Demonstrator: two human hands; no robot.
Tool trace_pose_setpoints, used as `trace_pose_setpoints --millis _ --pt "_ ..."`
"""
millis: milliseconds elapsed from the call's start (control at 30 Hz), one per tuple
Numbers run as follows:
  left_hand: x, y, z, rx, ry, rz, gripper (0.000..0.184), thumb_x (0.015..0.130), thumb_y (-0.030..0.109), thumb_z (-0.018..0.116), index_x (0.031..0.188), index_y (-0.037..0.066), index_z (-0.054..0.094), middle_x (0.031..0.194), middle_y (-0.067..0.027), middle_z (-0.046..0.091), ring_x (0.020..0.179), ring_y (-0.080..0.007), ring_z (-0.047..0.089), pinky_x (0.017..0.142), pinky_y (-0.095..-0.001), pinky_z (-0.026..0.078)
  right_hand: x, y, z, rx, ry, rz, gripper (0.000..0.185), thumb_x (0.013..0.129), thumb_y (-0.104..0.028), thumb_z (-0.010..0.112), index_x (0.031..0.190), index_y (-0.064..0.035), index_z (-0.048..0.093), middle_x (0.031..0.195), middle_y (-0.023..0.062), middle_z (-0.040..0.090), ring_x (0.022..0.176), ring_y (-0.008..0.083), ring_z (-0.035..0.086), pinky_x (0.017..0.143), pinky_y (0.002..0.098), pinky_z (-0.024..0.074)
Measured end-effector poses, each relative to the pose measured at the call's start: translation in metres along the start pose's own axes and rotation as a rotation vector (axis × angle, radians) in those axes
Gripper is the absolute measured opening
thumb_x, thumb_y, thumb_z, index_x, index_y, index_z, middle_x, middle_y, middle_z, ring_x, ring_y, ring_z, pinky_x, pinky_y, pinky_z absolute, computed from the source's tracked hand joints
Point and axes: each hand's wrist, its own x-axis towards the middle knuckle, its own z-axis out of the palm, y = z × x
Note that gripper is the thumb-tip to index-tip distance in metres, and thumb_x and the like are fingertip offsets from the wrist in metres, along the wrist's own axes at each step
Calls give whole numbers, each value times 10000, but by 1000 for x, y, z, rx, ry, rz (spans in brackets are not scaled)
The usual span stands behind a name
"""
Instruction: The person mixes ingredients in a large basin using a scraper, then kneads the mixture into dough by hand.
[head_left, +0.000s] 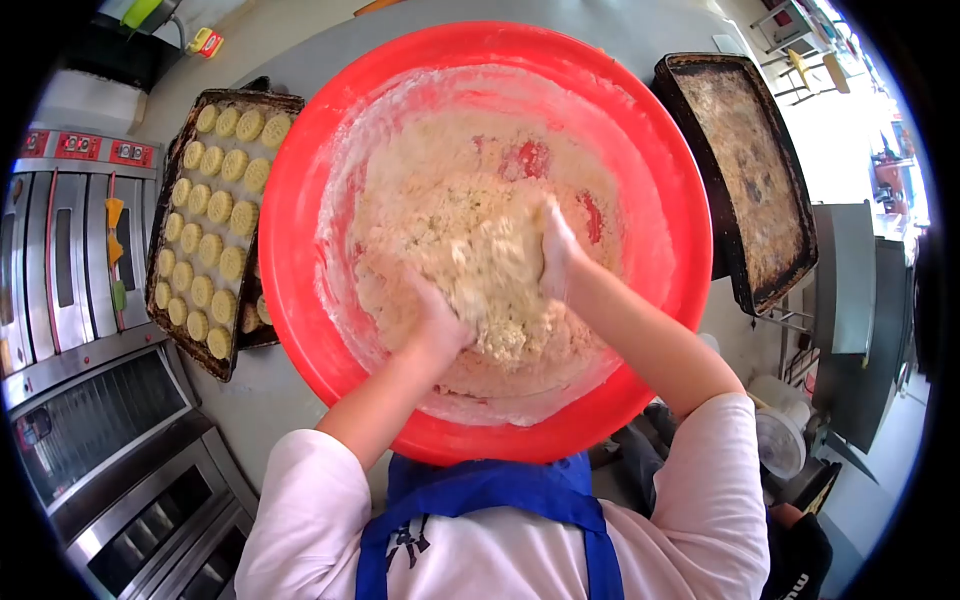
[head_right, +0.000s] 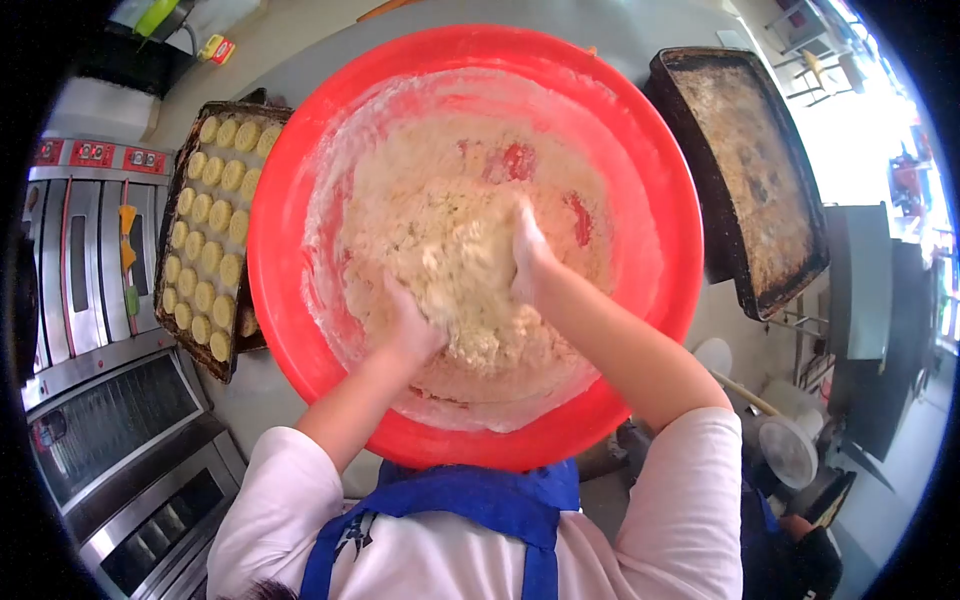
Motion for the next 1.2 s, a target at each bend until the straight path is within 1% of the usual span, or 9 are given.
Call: trace_pose_setpoints --millis 167,267,333,400,467,600,767,967,1200 --pt "74 42 -9 -182 -221 -79 889 859 726 55 1445 74 202 1495 -198 209 1327 -424 283 1031 -651 245 8 -53 37 0 -201 -263 875 849 -752 239 1449 -116 259 1470 144 313 1308 286 380 1071 486 287" --pt "112 71 16 -111 -108 -173 869 864 721 175 1456 84 155 1493 -208 207 1322 -425 297 1042 -650 216 7 -85 56 -247 77 -194 876 843 -761 231 1351 -76 432 1414 158 392 1276 300 415 1049 509 317" --pt "95 97 53 153 516 -176 840 856 657 349 1445 67 249 1490 -185 239 1343 -387 275 1030 -664 204 26 -107 34 -299 60 -214 853 849 -740 251 1341 -70 442 1396 156 410 1262 298 427 1034 501 331" --pt "84 129 19 137 270 -252 909 842 650 412 1489 109 73 1546 -164 50 1411 -337 109 1078 -613 112 33 -109 -2 -520 104 -286 806 861 -699 290 1321 -60 462 1359 151 445 1234 295 450 1005 484 360" --pt "70 147 -13 619 -139 -442 929 847 645 418 1493 135 -15 1552 -145 -49 1431 -283 4 1090 -598 65 34 -93 -49 -894 268 -351 759 873 -658 328 1301 -50 482 1323 146 480 1206 292 473 975 467 388" --pt "90 86 -175 1460 298 -227 952 823 731 351 1490 106 85 1549 -166 -4 1425 -332 -21 1125 -515 29 29 -27 -128 -1321 515 -222 667 897 -576 406 1261 -30 522 1250 136 550 1150 285 519 916 433 444" --pt "5 -18 -146 1909 303 -389 838 892 652 323 1440 23 242 1470 -184 271 1361 -292 258 1113 -384 221 57 76 -172 -386 167 -28 613 910 -540 414 1213 -28 560 1183 134 608 1045 273 597 901 439 473" --pt "-15 -47 -53 161 412 -164 794 891 673 233 1364 57 396 1315 -154 491 1206 -336 476 1017 -469 378 -3 103 -43 231 -109 44 712 879 -647 342 1276 -84 521 1244 118 574 1107 311 563 961 498 431" --pt "0 -4 -59 -203 87 -93 837 878 667 72 1322 70 455 1309 -146 514 1195 -354 495 991 -531 399 -18 79 12 445 -159 -9 814 835 -755 255 1254 -121 546 1257 141 554 1125 336 534 959 551 401"
